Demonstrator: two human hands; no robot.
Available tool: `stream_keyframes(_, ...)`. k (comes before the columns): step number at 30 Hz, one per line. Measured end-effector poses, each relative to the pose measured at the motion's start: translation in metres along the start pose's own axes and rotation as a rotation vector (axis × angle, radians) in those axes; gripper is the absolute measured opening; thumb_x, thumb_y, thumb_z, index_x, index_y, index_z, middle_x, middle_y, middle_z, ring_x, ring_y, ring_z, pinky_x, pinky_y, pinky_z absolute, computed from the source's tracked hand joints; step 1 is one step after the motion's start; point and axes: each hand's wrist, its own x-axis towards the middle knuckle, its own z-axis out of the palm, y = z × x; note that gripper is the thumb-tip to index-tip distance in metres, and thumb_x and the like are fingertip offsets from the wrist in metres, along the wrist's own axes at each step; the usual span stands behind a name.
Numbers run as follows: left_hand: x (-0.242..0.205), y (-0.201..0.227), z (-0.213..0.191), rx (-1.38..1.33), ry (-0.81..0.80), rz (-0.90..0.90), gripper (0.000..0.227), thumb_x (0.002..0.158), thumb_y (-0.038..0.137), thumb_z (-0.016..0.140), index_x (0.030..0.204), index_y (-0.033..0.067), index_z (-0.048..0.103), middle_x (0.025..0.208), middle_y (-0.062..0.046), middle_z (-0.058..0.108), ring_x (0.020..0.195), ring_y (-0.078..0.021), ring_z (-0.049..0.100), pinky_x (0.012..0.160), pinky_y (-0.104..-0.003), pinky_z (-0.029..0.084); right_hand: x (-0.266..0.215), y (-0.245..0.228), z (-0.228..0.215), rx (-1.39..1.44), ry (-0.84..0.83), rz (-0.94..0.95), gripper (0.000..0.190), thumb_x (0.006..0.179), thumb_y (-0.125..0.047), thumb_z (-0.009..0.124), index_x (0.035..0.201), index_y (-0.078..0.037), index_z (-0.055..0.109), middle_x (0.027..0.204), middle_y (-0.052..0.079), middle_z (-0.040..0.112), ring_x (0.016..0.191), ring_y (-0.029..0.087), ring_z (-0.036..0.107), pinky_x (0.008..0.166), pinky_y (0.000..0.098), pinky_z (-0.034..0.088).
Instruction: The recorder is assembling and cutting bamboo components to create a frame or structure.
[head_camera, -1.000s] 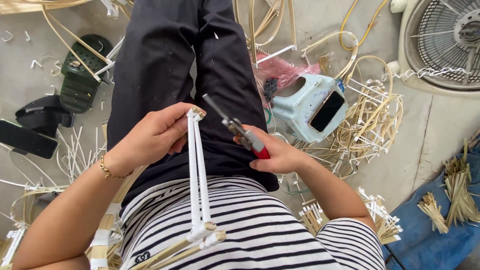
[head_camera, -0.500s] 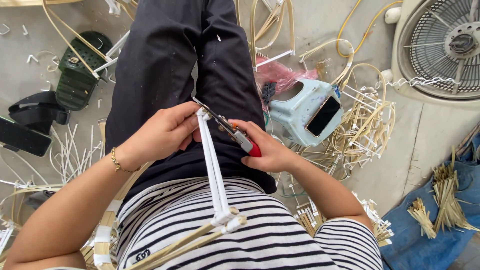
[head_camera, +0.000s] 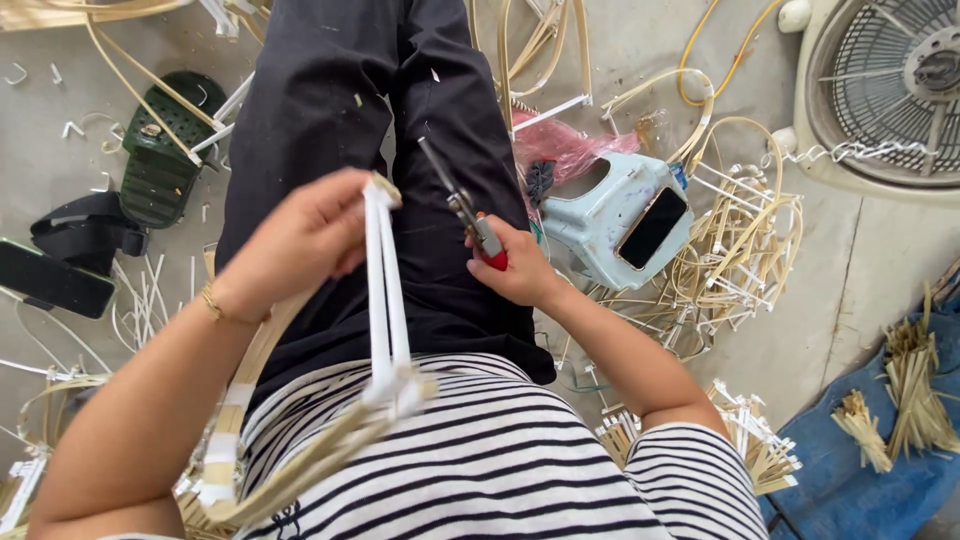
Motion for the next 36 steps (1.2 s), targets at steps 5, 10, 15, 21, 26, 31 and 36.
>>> stream_keyframes(5, 0.026, 0.008, -0.056, 0.229, 0.435, 0.051, 0.025, 0.108, 0.015, 0.047, 0.129, 0.008, 0.059, 0.081, -0.002, 0.063, 0.06, -0.0083, 0.055, 0.052, -0.024, 0.045, -0.003, -0.002, -0.029, 0.741, -0.199, 0.165, 0.078, 0.085, -0.004, 0.075, 0.156, -0.007, 0.043, 0.119, 0.008, 0.057, 0.101, 0.018, 0.059, 0.091, 0.0334, 0.049)
stream_keyframes(10, 0.013, -0.009, -0.09, 1.15, 0.656, 0.653, 0.05, 0.1, 0.0, 0.067, 0.145, -0.0065, 0.046, 0.128, -0.027, 0.059, 0.116, -0.0402, 0.059, 0.099, -0.044, 0.05, -0.025, -0.016, -0.05, 0.662, -0.017, 0.198, 0.083, 0.079, -0.007, 0.072, 0.155, -0.008, 0.038, 0.134, 0.007, 0.059, 0.122, 0.02, 0.062, 0.105, 0.0368, 0.053)
stream_keyframes(15, -0.048, 0.017, -0.038, 1.289, 0.462, 0.548, 0.037, 0.09, 0.015, 0.08, 0.119, 0.002, 0.061, 0.121, -0.019, 0.06, 0.113, -0.0359, 0.056, 0.099, -0.046, 0.048, -0.027, 0.051, -0.054, 0.424, 0.259, 0.323, 0.072, 0.077, -0.011, 0.075, 0.143, -0.004, 0.047, 0.129, 0.008, 0.06, 0.115, 0.018, 0.062, 0.097, 0.0347, 0.052)
stream_keyframes(21, -0.082, -0.02, -0.005, 1.586, -0.001, 0.423, 0.035, 0.077, 0.042, 0.075, 0.091, 0.0103, 0.069, 0.1, -0.006, 0.066, 0.111, -0.0269, 0.06, 0.105, -0.047, 0.043, -0.005, 0.175, -0.038, 0.368, 0.276, 0.503, 0.047, 0.082, -0.017, 0.076, 0.123, -0.002, 0.058, 0.101, 0.006, 0.062, 0.086, 0.015, 0.059, 0.077, 0.029, 0.049)
stream_keyframes(26, -0.078, -0.004, -0.01, 1.658, 0.095, 0.669, 0.02, 0.074, 0.019, 0.064, 0.093, 0.0135, 0.068, 0.103, -0.005, 0.069, 0.112, -0.027, 0.064, 0.114, -0.049, 0.036, 0.005, 0.3, -0.002, 0.235, 0.192, 0.754, 0.036, 0.089, -0.028, 0.069, 0.113, -0.002, 0.064, 0.084, 0.006, 0.062, 0.071, 0.015, 0.056, 0.062, 0.0299, 0.044)
stream_keyframes(31, -0.054, 0.098, 0.009, 1.145, 0.011, 0.734, 0.014, 0.091, 0.022, 0.071, 0.099, 0.0111, 0.069, 0.082, 0.0, 0.07, 0.077, -0.0207, 0.066, 0.1, -0.047, 0.05, 0.035, 0.252, -0.024, -0.27, 0.443, 0.365, 0.062, 0.091, -0.04, 0.074, 0.134, 0.003, 0.061, 0.135, 0.028, 0.059, 0.128, 0.039, 0.055, 0.107, 0.0427, 0.042)
stream_keyframes(36, -0.008, 0.145, 0.025, 0.906, -0.064, 0.591, 0.018, 0.1, 0.019, 0.068, 0.11, 0.0044, 0.067, 0.071, -0.001, 0.061, 0.057, -0.0107, 0.054, 0.052, -0.027, 0.044, 0.033, -0.052, -0.078, 0.352, 0.687, -0.236, 0.043, 0.104, -0.023, 0.06, 0.141, -0.001, 0.054, 0.146, 0.012, 0.051, 0.11, 0.017, 0.055, 0.091, 0.0291, 0.045)
